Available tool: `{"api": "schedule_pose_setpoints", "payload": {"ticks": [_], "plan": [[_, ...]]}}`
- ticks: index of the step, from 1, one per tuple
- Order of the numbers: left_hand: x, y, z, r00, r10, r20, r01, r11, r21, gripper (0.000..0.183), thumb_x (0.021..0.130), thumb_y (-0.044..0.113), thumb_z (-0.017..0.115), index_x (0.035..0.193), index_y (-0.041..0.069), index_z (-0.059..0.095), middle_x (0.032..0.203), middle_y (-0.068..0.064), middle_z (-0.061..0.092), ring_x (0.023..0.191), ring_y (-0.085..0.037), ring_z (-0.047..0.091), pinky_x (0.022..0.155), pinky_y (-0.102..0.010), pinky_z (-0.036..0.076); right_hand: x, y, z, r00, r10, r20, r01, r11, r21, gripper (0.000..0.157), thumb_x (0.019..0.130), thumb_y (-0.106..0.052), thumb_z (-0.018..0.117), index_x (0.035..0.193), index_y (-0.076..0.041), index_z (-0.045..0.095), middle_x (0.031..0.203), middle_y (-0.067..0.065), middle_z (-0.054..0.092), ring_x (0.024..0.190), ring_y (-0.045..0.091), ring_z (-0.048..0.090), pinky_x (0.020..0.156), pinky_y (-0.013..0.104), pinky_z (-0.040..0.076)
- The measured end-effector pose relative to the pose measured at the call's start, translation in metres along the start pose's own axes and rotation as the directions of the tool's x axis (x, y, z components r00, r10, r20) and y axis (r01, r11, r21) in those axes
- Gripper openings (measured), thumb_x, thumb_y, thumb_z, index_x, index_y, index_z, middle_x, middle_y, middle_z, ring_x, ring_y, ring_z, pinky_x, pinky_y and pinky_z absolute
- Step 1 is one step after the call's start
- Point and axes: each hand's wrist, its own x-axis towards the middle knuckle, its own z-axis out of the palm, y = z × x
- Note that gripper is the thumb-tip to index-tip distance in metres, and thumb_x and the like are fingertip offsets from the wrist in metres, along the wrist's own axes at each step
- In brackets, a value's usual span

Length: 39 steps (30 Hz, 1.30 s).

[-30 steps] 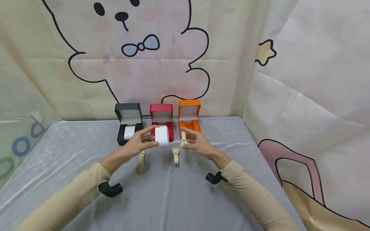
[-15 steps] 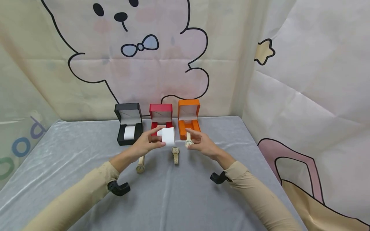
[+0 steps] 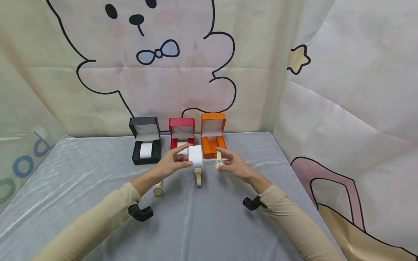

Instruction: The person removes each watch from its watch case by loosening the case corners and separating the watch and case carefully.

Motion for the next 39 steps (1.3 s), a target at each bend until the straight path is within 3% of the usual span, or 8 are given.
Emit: {"api": "schedule_pose_setpoints", "payload": {"ticks": [5,15,19,24,30,39], "plan": [[0.002,-0.001,0.001,1.000,0.016,0.001,-0.016,1.000,-0.006,0.069,0.093,0.018,0.074,0.154,0.025,0.042,0.120,-0.018,0.068,0.102,-0.020,0.065,0.102,-0.052,0.052,-0.003,0.005,-0.002,1.000,-0.017,0.024,0.016,1.000,0.023,0.078,0.093,-0.002,0.069,0.160,-0.008,0.029,0.166,0.025,0.022,0.146,0.053,0.033,0.116,0.060,0.032],[0.009,-0.005,0.006,1.000,0.013,0.005,-0.013,1.000,-0.006,0.067,0.093,0.020,0.074,0.152,0.032,0.045,0.118,-0.014,0.069,0.101,-0.020,0.065,0.102,-0.053,0.051,-0.011,0.019,-0.008,1.000,-0.017,0.026,0.017,1.000,0.004,0.078,0.092,-0.001,0.068,0.159,-0.006,0.029,0.165,0.025,0.023,0.149,0.050,0.029,0.118,0.062,0.028],[0.010,-0.007,0.008,0.999,0.031,0.018,-0.031,0.999,-0.010,0.068,0.094,0.020,0.073,0.154,0.028,0.043,0.118,-0.015,0.069,0.100,-0.018,0.065,0.101,-0.053,0.051,-0.013,0.023,-0.011,1.000,0.012,0.023,-0.012,1.000,-0.004,0.078,0.093,-0.002,0.069,0.159,-0.007,0.029,0.166,0.025,0.021,0.148,0.049,0.032,0.115,0.047,0.041],[0.015,-0.006,0.008,0.998,0.054,0.010,-0.054,0.998,0.027,0.068,0.094,0.020,0.073,0.154,0.028,0.042,0.120,-0.016,0.068,0.099,-0.018,0.066,0.096,-0.045,0.054,-0.013,0.025,-0.016,0.999,-0.012,0.049,0.011,1.000,0.016,0.078,0.093,-0.001,0.067,0.160,-0.005,0.026,0.163,0.029,0.024,0.139,0.054,0.040,0.094,0.021,0.052],[0.022,-0.003,0.009,1.000,0.024,0.005,-0.024,0.998,0.052,0.068,0.092,0.024,0.075,0.152,0.033,0.044,0.119,-0.013,0.068,0.102,-0.020,0.064,0.095,-0.037,0.054,-0.012,0.030,-0.023,0.997,-0.013,0.077,0.013,1.000,0.000,0.077,0.096,-0.005,0.066,0.161,-0.005,0.024,0.166,0.025,0.021,0.139,0.053,0.043,0.094,0.020,0.052],[0.025,-0.006,0.016,1.000,0.012,0.025,-0.012,1.000,0.015,0.068,0.094,0.021,0.074,0.153,0.030,0.043,0.117,-0.015,0.069,0.099,-0.019,0.063,0.099,-0.043,0.054,-0.017,0.035,-0.029,0.998,0.005,0.055,-0.006,1.000,0.019,0.081,0.093,0.002,0.067,0.160,-0.001,0.022,0.163,0.030,0.023,0.143,0.053,0.035,0.092,0.017,0.051]]}}
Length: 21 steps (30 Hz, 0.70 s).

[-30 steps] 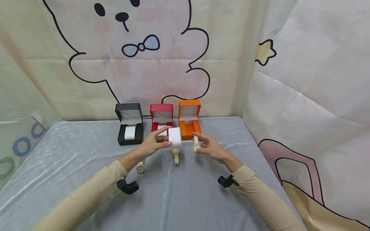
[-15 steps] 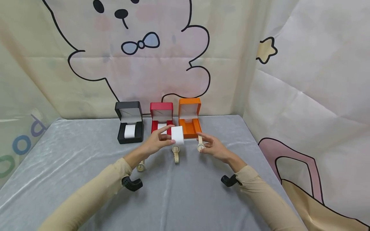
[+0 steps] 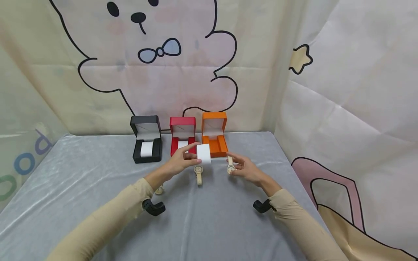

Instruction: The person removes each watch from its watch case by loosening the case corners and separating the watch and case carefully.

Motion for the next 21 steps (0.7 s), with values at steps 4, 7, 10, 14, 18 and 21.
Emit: {"api": "schedule_pose_setpoints", "payload": {"ticks": [4,7,10,14,18,21], "plan": [[0.002,-0.001,0.003,1.000,0.003,-0.008,-0.003,1.000,-0.014,0.069,0.093,0.019,0.074,0.154,0.028,0.042,0.118,-0.016,0.069,0.097,-0.018,0.064,0.099,-0.047,0.053,-0.001,0.003,-0.002,1.000,0.014,-0.015,-0.015,1.000,-0.008,0.081,0.092,0.001,0.068,0.160,-0.003,0.024,0.160,0.032,0.030,0.141,0.052,0.039,0.090,0.018,0.052],[0.003,-0.001,0.006,1.000,0.001,-0.016,-0.001,1.000,-0.009,0.070,0.093,0.018,0.075,0.154,0.028,0.043,0.118,-0.015,0.069,0.097,-0.017,0.063,0.094,-0.040,0.054,-0.001,0.005,-0.005,1.000,0.023,-0.020,-0.024,0.999,-0.024,0.082,0.092,0.000,0.070,0.160,-0.003,0.025,0.157,0.033,0.034,0.142,0.050,0.040,0.090,0.017,0.052],[0.005,-0.001,0.010,1.000,-0.001,-0.019,0.001,1.000,-0.006,0.070,0.092,0.018,0.075,0.153,0.028,0.044,0.117,-0.015,0.070,0.096,-0.017,0.063,0.090,-0.035,0.054,-0.002,0.008,-0.008,1.000,0.022,-0.018,-0.023,0.999,-0.025,0.081,0.092,0.000,0.069,0.159,-0.002,0.025,0.157,0.033,0.035,0.144,0.050,0.036,0.090,0.017,0.051],[0.006,-0.002,0.014,1.000,0.011,-0.025,-0.011,1.000,-0.004,0.069,0.093,0.017,0.075,0.153,0.025,0.044,0.114,-0.016,0.070,0.093,-0.016,0.063,0.088,-0.032,0.054,-0.004,0.012,-0.011,1.000,0.015,-0.011,-0.015,1.000,-0.012,0.081,0.092,0.002,0.067,0.160,-0.001,0.023,0.158,0.032,0.033,0.146,0.052,0.031,0.091,0.017,0.051],[0.006,-0.003,0.018,1.000,0.003,-0.025,-0.003,1.000,0.001,0.069,0.093,0.018,0.075,0.154,0.023,0.043,0.116,-0.016,0.071,0.093,-0.015,0.063,0.085,-0.027,0.053,-0.006,0.016,-0.014,1.000,0.014,-0.012,-0.014,1.000,-0.012,0.081,0.092,0.003,0.067,0.160,-0.001,0.023,0.159,0.032,0.033,0.147,0.050,0.031,0.092,0.016,0.050],[0.006,-0.004,0.020,1.000,-0.007,-0.024,0.007,1.000,0.001,0.069,0.093,0.018,0.075,0.154,0.023,0.044,0.119,-0.017,0.070,0.096,-0.016,0.064,0.086,-0.027,0.054,-0.007,0.019,-0.015,1.000,0.020,-0.011,-0.020,1.000,-0.018,0.081,0.092,0.003,0.067,0.160,-0.001,0.023,0.160,0.030,0.033,0.147,0.049,0.032,0.092,0.017,0.050]]}}
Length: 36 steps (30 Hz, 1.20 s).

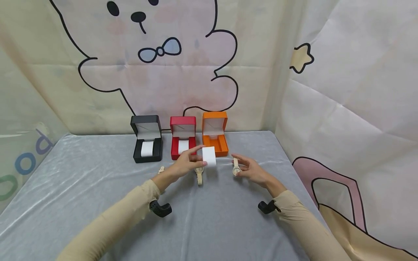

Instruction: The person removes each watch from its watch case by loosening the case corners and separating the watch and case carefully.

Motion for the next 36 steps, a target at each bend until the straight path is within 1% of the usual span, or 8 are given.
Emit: {"api": "schedule_pose_setpoints", "payload": {"ticks": [5,10,15,19,26,29,34,36], "plan": [[0.002,-0.004,0.003,1.000,0.006,0.005,-0.006,1.000,-0.020,0.068,0.093,0.016,0.074,0.154,0.020,0.043,0.121,-0.019,0.069,0.100,-0.016,0.065,0.087,-0.031,0.055,-0.003,0.004,-0.003,1.000,-0.002,0.011,0.002,1.000,0.016,0.082,0.092,0.006,0.065,0.160,0.001,0.020,0.161,0.032,0.027,0.145,0.054,0.032,0.090,0.018,0.051],[0.005,-0.006,0.006,1.000,0.005,0.004,-0.005,1.000,-0.023,0.068,0.093,0.015,0.074,0.153,0.022,0.045,0.119,-0.018,0.069,0.099,-0.017,0.065,0.089,-0.035,0.057,-0.004,0.007,-0.005,1.000,0.010,0.008,-0.010,1.000,0.005,0.081,0.092,0.006,0.064,0.160,0.000,0.020,0.162,0.032,0.026,0.145,0.054,0.030,0.091,0.016,0.050],[0.009,-0.008,0.007,1.000,-0.017,-0.006,0.017,1.000,-0.016,0.068,0.092,0.018,0.076,0.153,0.024,0.045,0.118,-0.016,0.069,0.099,-0.017,0.064,0.085,-0.030,0.056,-0.005,0.009,-0.006,1.000,0.023,-0.001,-0.023,1.000,-0.020,0.080,0.093,0.005,0.064,0.160,-0.001,0.021,0.161,0.032,0.029,0.146,0.052,0.031,0.092,0.015,0.049],[0.012,-0.009,0.009,1.000,-0.017,0.002,0.017,1.000,-0.019,0.069,0.092,0.019,0.076,0.153,0.024,0.045,0.120,-0.016,0.069,0.102,-0.018,0.065,0.084,-0.028,0.055,-0.006,0.011,-0.007,1.000,0.007,-0.012,-0.007,1.000,-0.026,0.079,0.093,0.007,0.063,0.160,-0.001,0.022,0.159,0.033,0.031,0.146,0.052,0.031,0.091,0.016,0.048],[0.015,-0.008,0.012,1.000,-0.013,0.007,0.013,0.999,-0.033,0.068,0.092,0.016,0.076,0.152,0.023,0.046,0.116,-0.018,0.069,0.094,-0.015,0.063,0.077,-0.024,0.051,-0.007,0.013,-0.009,1.000,-0.004,0.008,0.004,0.999,-0.050,0.079,0.092,0.006,0.064,0.159,0.000,0.022,0.160,0.034,0.028,0.139,0.051,0.041,0.089,0.018,0.050],[0.015,-0.009,0.014,1.000,-0.017,0.004,0.017,0.999,-0.032,0.068,0.091,0.016,0.076,0.152,0.023,0.047,0.113,-0.017,0.070,0.091,-0.014,0.062,0.076,-0.022,0.050,-0.007,0.015,-0.009,1.000,-0.007,0.009,0.007,0.997,-0.072,0.078,0.092,0.006,0.064,0.159,0.000,0.024,0.161,0.033,0.027,0.140,0.052,0.039,0.091,0.018,0.050],[0.016,-0.011,0.015,1.000,0.000,-0.004,0.000,1.000,-0.027,0.068,0.091,0.013,0.076,0.152,0.020,0.047,0.110,-0.016,0.070,0.088,-0.013,0.062,0.076,-0.022,0.050,-0.006,0.016,-0.008,1.000,-0.027,0.009,0.028,0.994,-0.104,0.078,0.091,0.007,0.065,0.159,0.000,0.026,0.162,0.031,0.026,0.144,0.053,0.034,0.096,0.018,0.048],[0.016,-0.011,0.015,1.000,-0.001,-0.005,0.001,1.000,-0.027,0.069,0.091,0.013,0.076,0.152,0.020,0.047,0.111,-0.016,0.070,0.089,-0.013,0.062,0.077,-0.022,0.051,-0.005,0.016,-0.008,0.999,-0.038,0.010,0.039,0.993,-0.108,0.078,0.091,0.008,0.065,0.158,0.002,0.026,0.162,0.032,0.026,0.142,0.053,0.037,0.094,0.019,0.049]]}}
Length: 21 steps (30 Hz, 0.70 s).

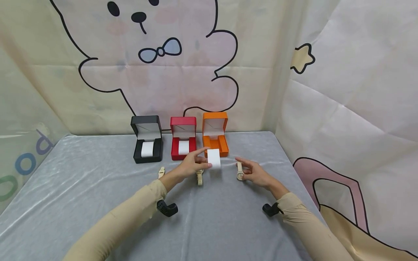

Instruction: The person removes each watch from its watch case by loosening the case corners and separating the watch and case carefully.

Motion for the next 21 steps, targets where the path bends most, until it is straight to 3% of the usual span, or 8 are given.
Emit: {"api": "schedule_pose_setpoints", "payload": {"ticks": [6,12,17,21], "plan": [[-0.0008,-0.0003,-0.0013,1.000,-0.011,0.005,0.010,1.000,0.017,0.069,0.091,0.015,0.076,0.153,0.021,0.046,0.119,-0.018,0.070,0.096,-0.016,0.065,0.081,-0.026,0.054,0.0020,0.0002,-0.0005,1.000,-0.012,-0.028,0.009,0.993,-0.121,0.077,0.088,0.006,0.068,0.156,0.001,0.032,0.156,0.031,0.038,0.121,0.042,0.056,0.083,0.021,0.051],[-0.0007,-0.0014,-0.0012,1.000,-0.004,0.009,0.003,1.000,0.023,0.070,0.091,0.015,0.076,0.154,0.020,0.044,0.121,-0.019,0.069,0.099,-0.018,0.065,0.083,-0.027,0.056,0.0035,-0.0010,-0.0004,1.000,-0.012,-0.025,0.007,0.977,-0.212,0.076,0.088,0.006,0.068,0.156,0.000,0.034,0.155,0.030,0.040,0.118,0.037,0.058,0.083,0.023,0.050],[-0.0003,-0.0013,-0.0020,1.000,-0.006,0.011,0.006,1.000,0.027,0.071,0.091,0.016,0.076,0.155,0.018,0.043,0.123,-0.018,0.067,0.100,-0.018,0.065,0.085,-0.027,0.056,0.0044,-0.0012,-0.0003,0.999,-0.030,-0.028,0.022,0.970,-0.242,0.075,0.088,0.007,0.067,0.155,0.002,0.034,0.154,0.032,0.040,0.106,0.032,0.061,0.078,0.023,0.051],[0.0001,-0.0003,-0.0027,1.000,-0.008,0.004,0.008,0.999,0.040,0.072,0.091,0.016,0.076,0.155,0.017,0.043,0.116,-0.017,0.069,0.094,-0.017,0.064,0.082,-0.026,0.055,0.0050,-0.0008,-0.0014,0.998,-0.052,-0.023,0.044,0.966,-0.253,0.075,0.088,0.007,0.069,0.155,0.003,0.035,0.155,0.033,0.036,0.106,0.034,0.063,0.081,0.023,0.051]]}}
